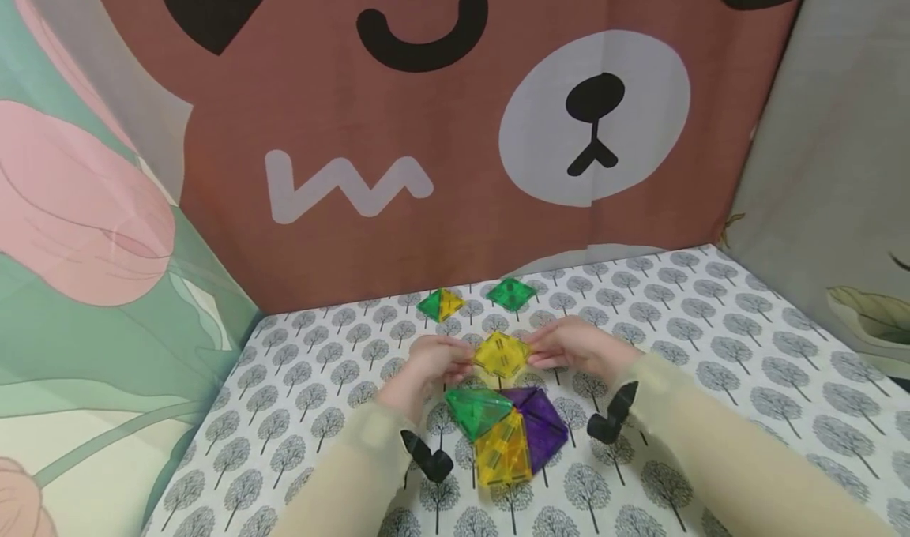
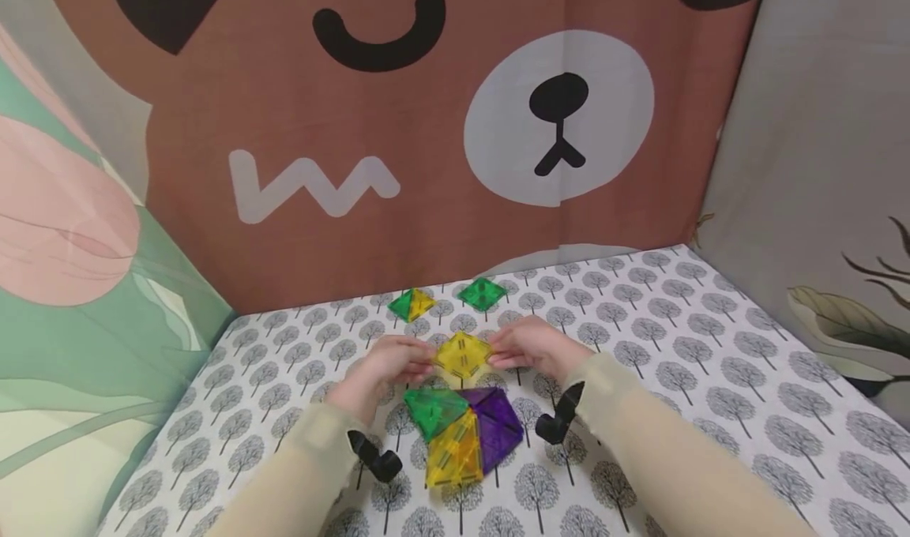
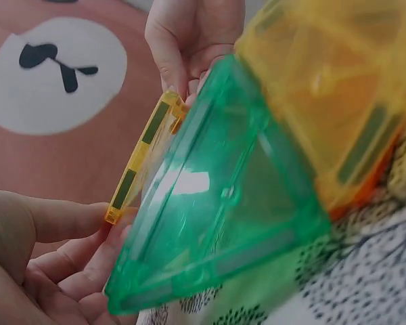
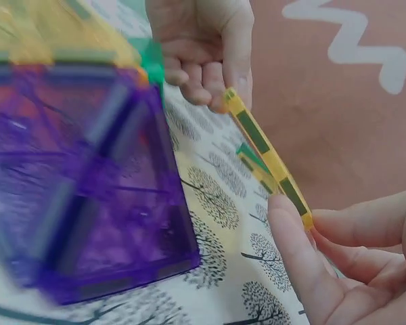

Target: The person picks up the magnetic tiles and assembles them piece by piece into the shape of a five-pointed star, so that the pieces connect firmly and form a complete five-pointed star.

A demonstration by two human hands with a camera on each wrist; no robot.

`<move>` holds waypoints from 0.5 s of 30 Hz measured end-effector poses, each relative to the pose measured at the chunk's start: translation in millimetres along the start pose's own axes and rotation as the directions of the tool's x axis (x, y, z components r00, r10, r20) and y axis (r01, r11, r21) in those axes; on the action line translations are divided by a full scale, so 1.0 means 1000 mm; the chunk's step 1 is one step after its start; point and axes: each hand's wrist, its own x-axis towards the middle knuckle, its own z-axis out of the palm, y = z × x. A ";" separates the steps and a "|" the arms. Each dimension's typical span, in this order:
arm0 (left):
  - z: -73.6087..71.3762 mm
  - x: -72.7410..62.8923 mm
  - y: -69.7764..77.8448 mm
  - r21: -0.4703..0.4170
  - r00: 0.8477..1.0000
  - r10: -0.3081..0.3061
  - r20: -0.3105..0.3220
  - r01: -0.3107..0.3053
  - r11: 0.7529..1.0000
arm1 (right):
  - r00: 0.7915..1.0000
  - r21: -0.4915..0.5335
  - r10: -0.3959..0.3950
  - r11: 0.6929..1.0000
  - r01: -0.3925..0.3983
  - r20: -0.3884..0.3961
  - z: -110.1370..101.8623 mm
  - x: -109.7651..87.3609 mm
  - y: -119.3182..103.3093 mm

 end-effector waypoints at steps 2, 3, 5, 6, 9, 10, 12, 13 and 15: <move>0.004 -0.003 0.001 0.006 1.000 0.005 0.002 -0.005 1.000 | 1.000 0.003 -0.006 1.000 0.006 0.002 -0.002 -0.008 0.002; 0.005 -0.005 0.000 0.022 1.000 0.010 0.002 -0.010 1.000 | 1.000 0.008 -0.010 1.000 0.010 -0.001 -0.002 -0.012 0.003; 0.008 -0.007 -0.001 0.059 1.000 0.021 0.006 -0.022 0.998 | 1.000 0.009 -0.015 1.000 0.015 -0.003 -0.003 -0.017 0.006; 0.008 -0.008 -0.002 0.069 1.000 0.023 0.012 -0.024 0.997 | 1.000 0.006 -0.018 1.000 0.018 -0.001 -0.003 -0.019 0.007; 0.010 -0.009 -0.006 0.153 0.999 0.050 0.011 -0.051 0.987 | 1.000 0.003 -0.018 1.000 0.018 -0.004 -0.002 -0.024 0.014; 0.011 -0.009 -0.008 0.169 0.998 0.054 0.008 -0.055 0.984 | 1.000 0.001 -0.015 1.000 0.015 -0.008 -0.002 -0.024 0.016; 0.012 -0.010 -0.011 0.190 0.998 0.057 0.005 -0.057 0.980 | 1.000 0.002 -0.015 1.000 0.015 -0.004 -0.003 -0.026 0.020; 0.013 -0.010 -0.012 0.201 0.998 0.058 0.002 -0.057 0.978 | 1.000 0.006 -0.010 1.000 0.010 -0.003 -0.003 -0.027 0.022; 0.015 -0.010 -0.014 0.205 0.998 0.055 0.006 -0.055 0.977 | 1.000 0.006 -0.007 1.000 0.007 -0.002 -0.004 -0.029 0.024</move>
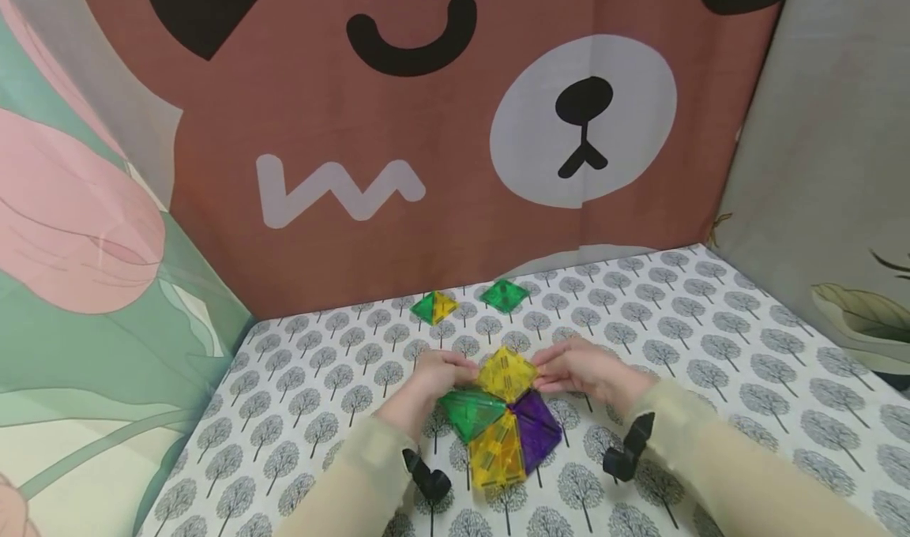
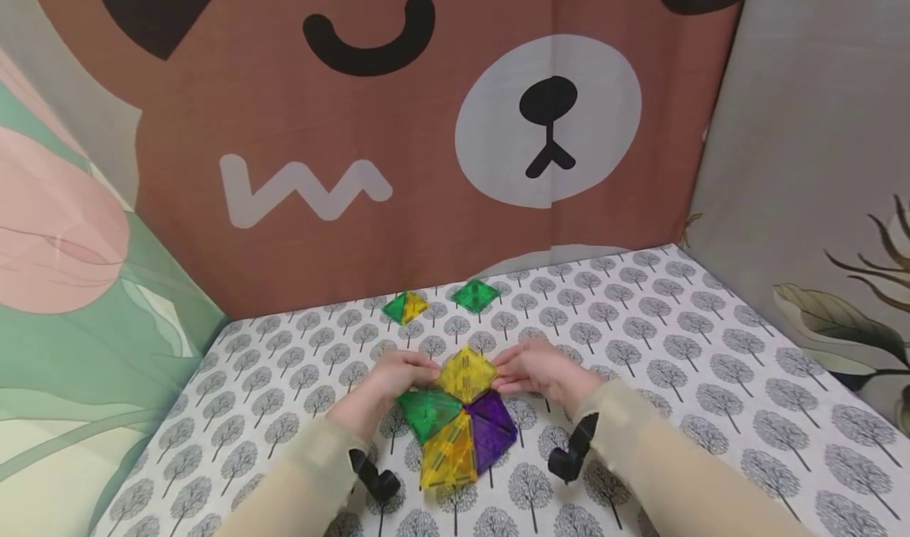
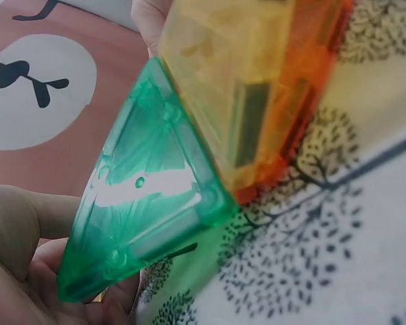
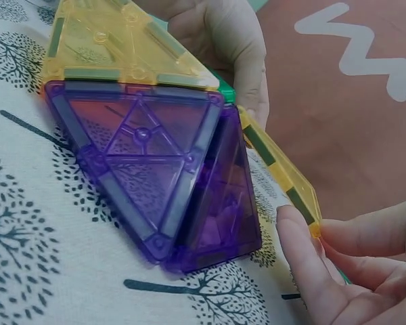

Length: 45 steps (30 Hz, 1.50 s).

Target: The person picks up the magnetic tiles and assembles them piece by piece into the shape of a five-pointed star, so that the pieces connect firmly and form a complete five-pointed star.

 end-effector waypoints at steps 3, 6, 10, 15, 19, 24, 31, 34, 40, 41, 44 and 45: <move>0.001 -0.001 0.000 0.013 1.000 0.011 0.016 -0.011 1.000 | 1.000 -0.007 0.002 1.000 -0.002 -0.002 0.001 -0.002 0.001; 0.001 -0.001 -0.001 0.048 0.999 0.031 0.031 -0.033 0.998 | 0.999 -0.057 0.006 0.998 -0.009 -0.039 0.002 -0.004 0.002; 0.001 0.001 -0.003 0.106 0.996 0.069 0.058 -0.075 0.991 | 0.997 -0.146 0.006 0.989 -0.017 -0.075 0.002 -0.004 0.003; 0.000 0.001 -0.003 0.139 0.992 0.084 0.089 -0.096 0.986 | 0.997 -0.204 -0.005 0.979 -0.012 -0.083 0.003 -0.005 0.004; -0.001 0.001 -0.001 0.154 0.992 0.076 0.104 -0.091 0.984 | 0.997 -0.234 -0.017 0.972 -0.001 -0.074 0.005 -0.006 0.003; -0.002 0.000 0.001 0.172 0.992 0.063 0.113 -0.082 0.982 | 0.997 -0.291 -0.024 0.957 0.001 -0.075 0.007 -0.006 0.002; -0.003 -0.001 0.002 0.167 0.992 0.054 0.115 -0.073 0.983 | 0.997 -0.388 -0.040 0.922 0.012 -0.065 0.010 -0.006 0.004; -0.003 -0.001 0.002 0.163 0.991 0.054 0.119 -0.073 0.984 | 0.998 -0.398 -0.042 0.917 0.022 -0.041 0.012 -0.007 0.004; -0.005 -0.007 0.001 0.154 0.991 0.058 0.125 -0.077 0.985 | 0.998 -0.426 -0.044 0.904 0.024 -0.038 0.013 -0.019 0.000; -0.006 -0.008 0.001 0.155 0.991 0.056 0.125 -0.075 0.985 | 0.998 -0.444 -0.044 0.896 0.020 -0.043 0.013 -0.023 -0.001; -0.009 -0.012 -0.002 0.170 0.991 0.059 0.122 -0.080 0.982 | 0.998 -0.470 -0.041 0.883 0.013 -0.050 0.014 -0.042 -0.002; -0.011 -0.013 -0.003 0.179 0.990 0.065 0.122 -0.086 0.980 | 0.998 -0.459 -0.034 0.888 0.009 -0.047 0.014 -0.049 -0.002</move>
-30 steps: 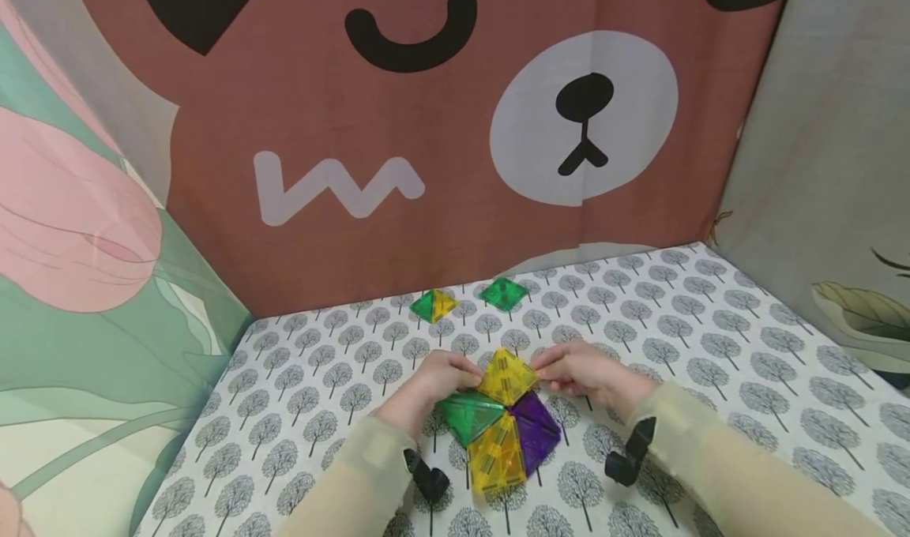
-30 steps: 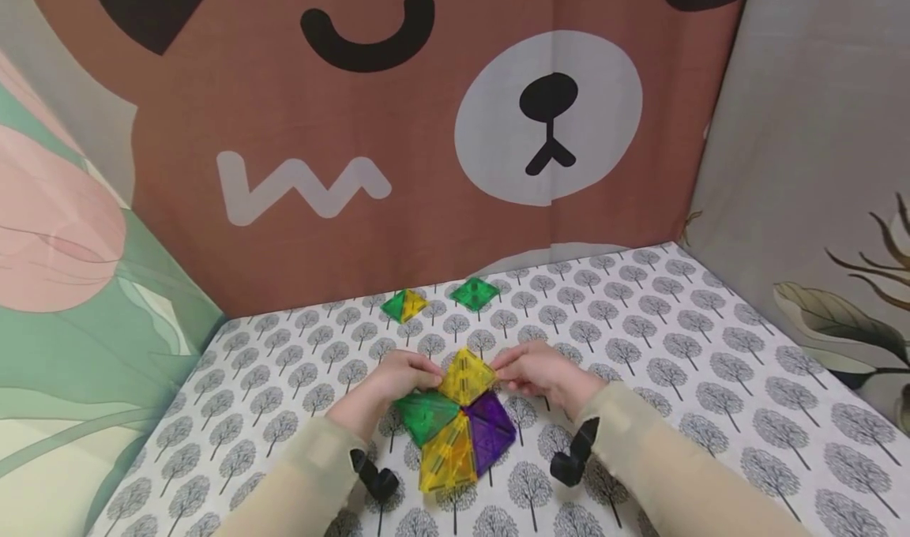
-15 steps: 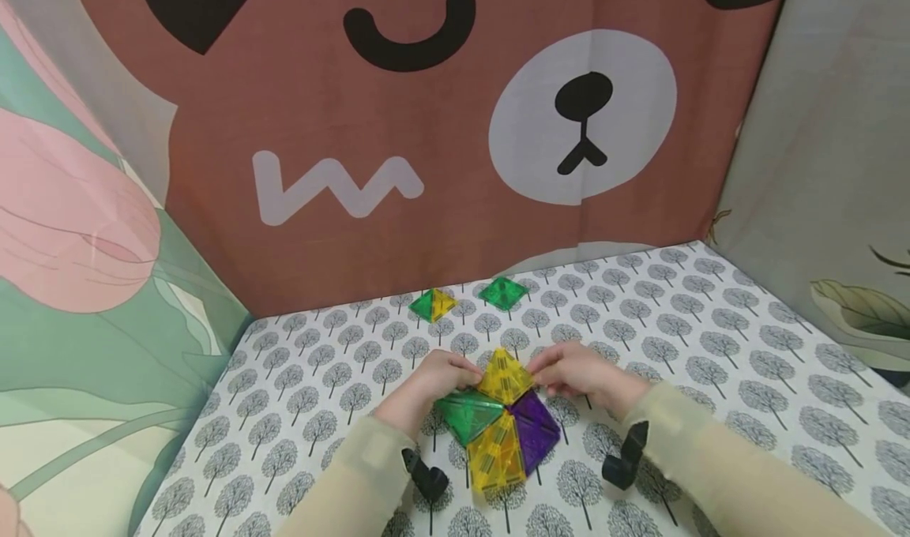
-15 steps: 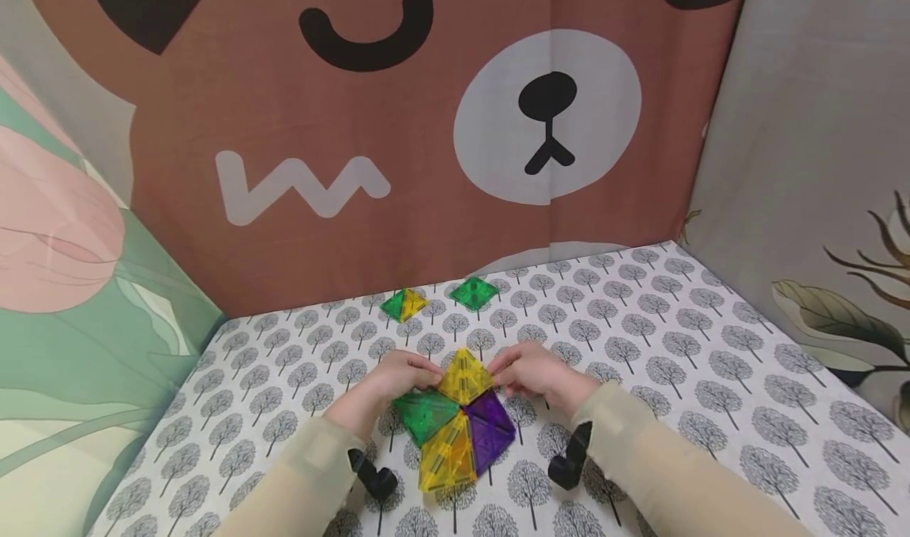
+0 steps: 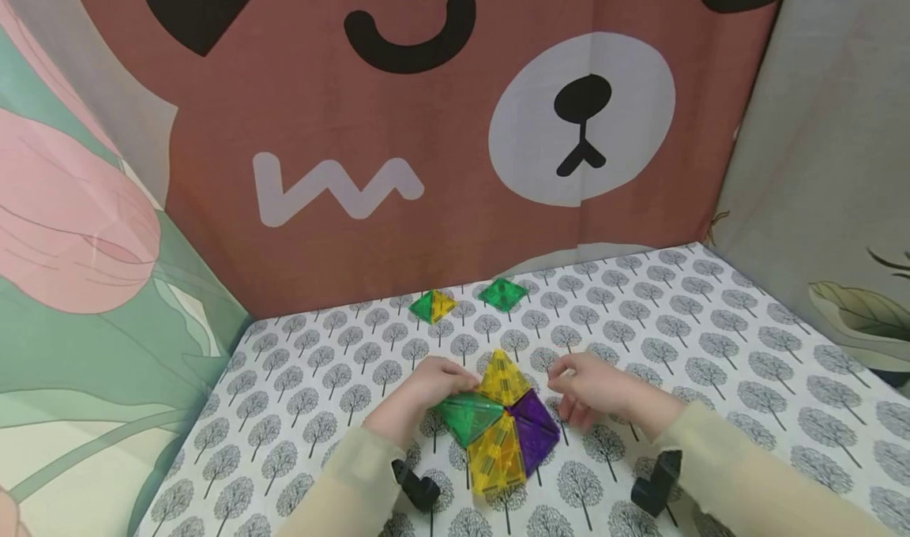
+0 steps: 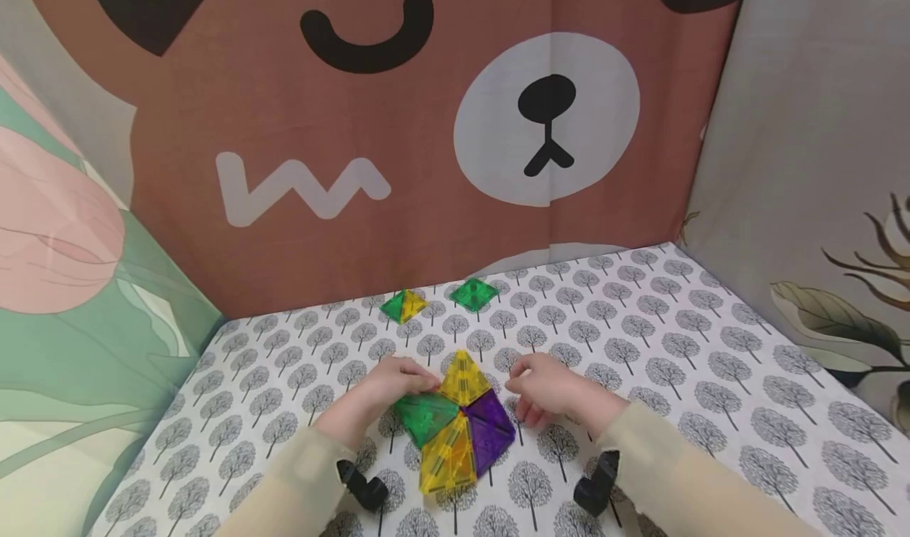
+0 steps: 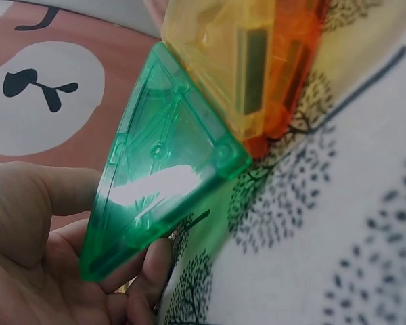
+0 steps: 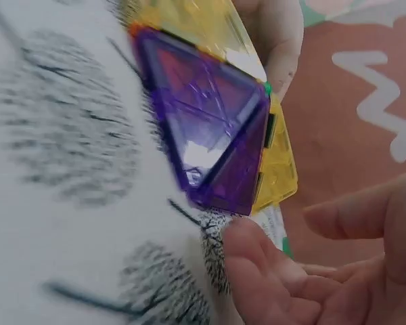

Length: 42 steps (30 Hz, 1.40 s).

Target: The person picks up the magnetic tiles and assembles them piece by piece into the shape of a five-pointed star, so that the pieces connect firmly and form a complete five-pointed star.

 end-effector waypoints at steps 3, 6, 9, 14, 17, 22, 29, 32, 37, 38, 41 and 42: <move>-0.002 -0.004 -0.004 0.015 1.000 0.012 -0.004 -0.012 1.000 | 0.998 0.130 0.014 0.991 -0.022 0.056 0.003 -0.022 0.005; -0.004 -0.007 -0.008 0.016 1.000 0.022 -0.005 -0.022 1.000 | 0.992 0.319 0.018 0.946 -0.059 0.129 0.007 -0.042 0.013; -0.006 -0.009 -0.011 0.017 1.000 0.028 -0.009 -0.028 0.999 | 0.979 0.485 -0.024 0.871 -0.078 0.200 0.011 -0.056 0.020; -0.007 -0.012 -0.015 -0.007 0.999 0.030 -0.030 -0.030 1.000 | 0.957 0.655 -0.134 0.752 -0.072 0.258 0.019 -0.067 0.027; -0.007 -0.017 -0.015 -0.026 0.999 0.011 -0.053 -0.012 1.000 | 0.956 0.681 -0.163 0.731 -0.050 0.246 0.022 -0.068 0.027; -0.009 -0.028 -0.016 -0.016 0.997 0.001 -0.073 -0.002 1.000 | 0.957 0.678 -0.166 0.734 -0.043 0.240 0.021 -0.063 0.025; -0.012 -0.048 -0.019 -0.034 0.999 0.001 -0.048 -0.003 0.999 | 0.951 0.661 -0.134 0.746 -0.088 0.278 0.013 -0.050 0.022; -0.013 -0.060 -0.019 -0.048 1.000 -0.010 -0.023 0.009 0.999 | 0.955 0.649 -0.123 0.756 -0.086 0.270 0.011 -0.045 0.020; -0.013 -0.079 -0.017 -0.040 1.000 0.004 0.012 -0.004 0.999 | 0.961 0.619 -0.124 0.783 -0.057 0.245 0.008 -0.035 0.013; -0.012 -0.082 -0.017 -0.043 1.000 0.009 0.016 -0.008 0.999 | 0.962 0.613 -0.125 0.788 -0.051 0.242 0.008 -0.033 0.012; -0.011 -0.092 -0.014 -0.053 1.000 0.001 0.020 0.000 0.999 | 0.964 0.599 -0.124 0.800 -0.043 0.234 0.006 -0.029 0.009; -0.011 -0.094 -0.013 -0.062 1.000 -0.004 0.019 0.005 0.998 | 0.965 0.596 -0.121 0.802 -0.043 0.233 0.006 -0.028 0.008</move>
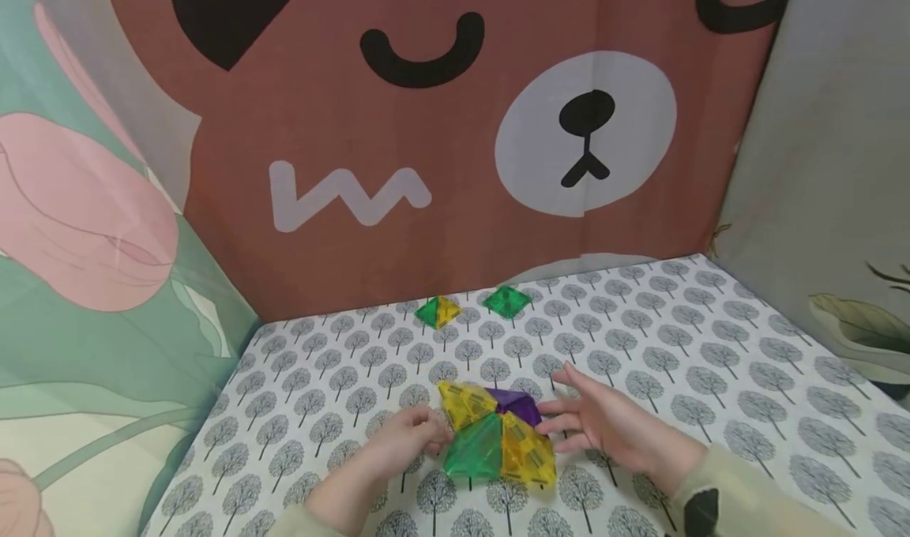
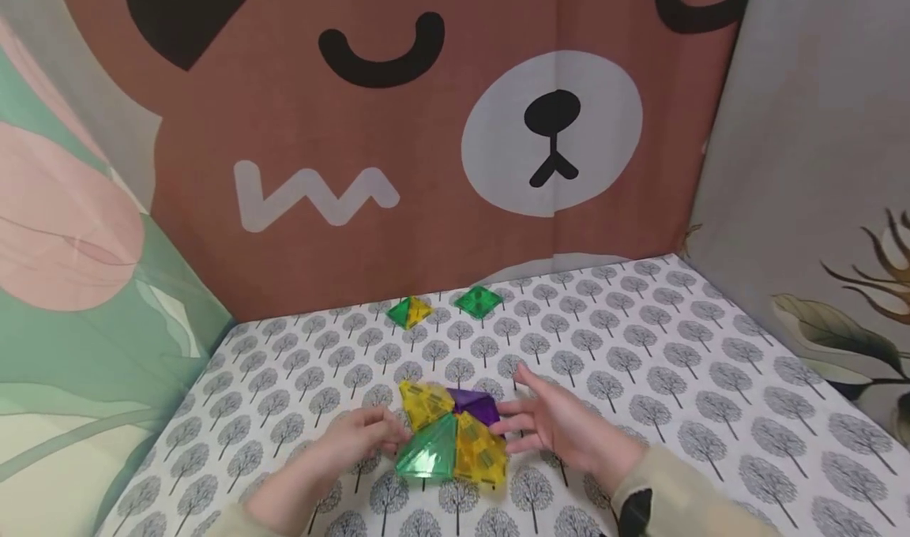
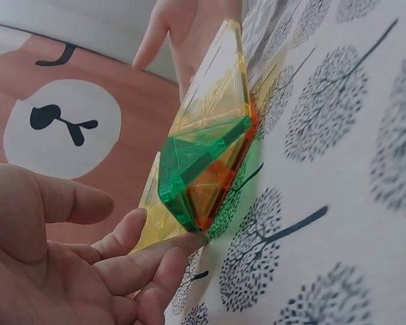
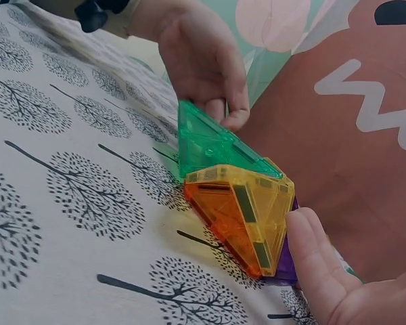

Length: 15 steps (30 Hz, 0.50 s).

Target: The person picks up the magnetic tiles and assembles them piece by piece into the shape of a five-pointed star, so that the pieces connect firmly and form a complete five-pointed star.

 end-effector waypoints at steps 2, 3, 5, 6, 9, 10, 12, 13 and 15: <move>0.001 -0.004 0.000 -0.009 1.000 -0.001 0.000 0.001 1.000 | 1.000 -0.009 0.004 1.000 -0.004 -0.002 0.000 0.003 -0.001; 0.001 -0.005 0.000 -0.013 1.000 0.003 0.003 -0.003 1.000 | 1.000 -0.012 0.007 1.000 -0.007 -0.004 -0.001 0.005 -0.002; 0.001 -0.007 0.000 -0.022 1.000 0.013 0.014 -0.013 1.000 | 1.000 -0.018 0.015 1.000 -0.015 -0.006 -0.001 0.008 -0.003; 0.000 -0.008 0.000 -0.028 1.000 0.015 0.019 -0.014 1.000 | 1.000 -0.023 0.018 1.000 -0.018 -0.005 -0.001 0.010 -0.004; -0.001 -0.008 -0.001 -0.063 0.999 0.007 0.037 -0.005 0.998 | 1.000 -0.038 0.025 0.999 -0.026 -0.003 -0.003 0.014 -0.006; -0.001 -0.008 -0.001 -0.078 0.999 0.000 0.041 0.003 0.997 | 1.000 -0.044 0.028 0.999 -0.028 0.000 -0.003 0.015 -0.007; -0.002 -0.007 -0.002 -0.101 0.999 -0.007 0.050 0.012 0.995 | 0.999 -0.050 0.033 0.998 -0.032 0.005 -0.004 0.017 -0.008; -0.002 -0.007 -0.003 -0.116 0.998 -0.011 0.055 0.017 0.993 | 0.999 -0.052 0.035 0.998 -0.035 0.008 -0.004 0.017 -0.008; -0.002 -0.006 -0.004 -0.128 0.998 -0.013 0.064 0.021 0.992 | 0.999 -0.062 0.040 0.997 -0.040 0.011 -0.005 0.018 -0.008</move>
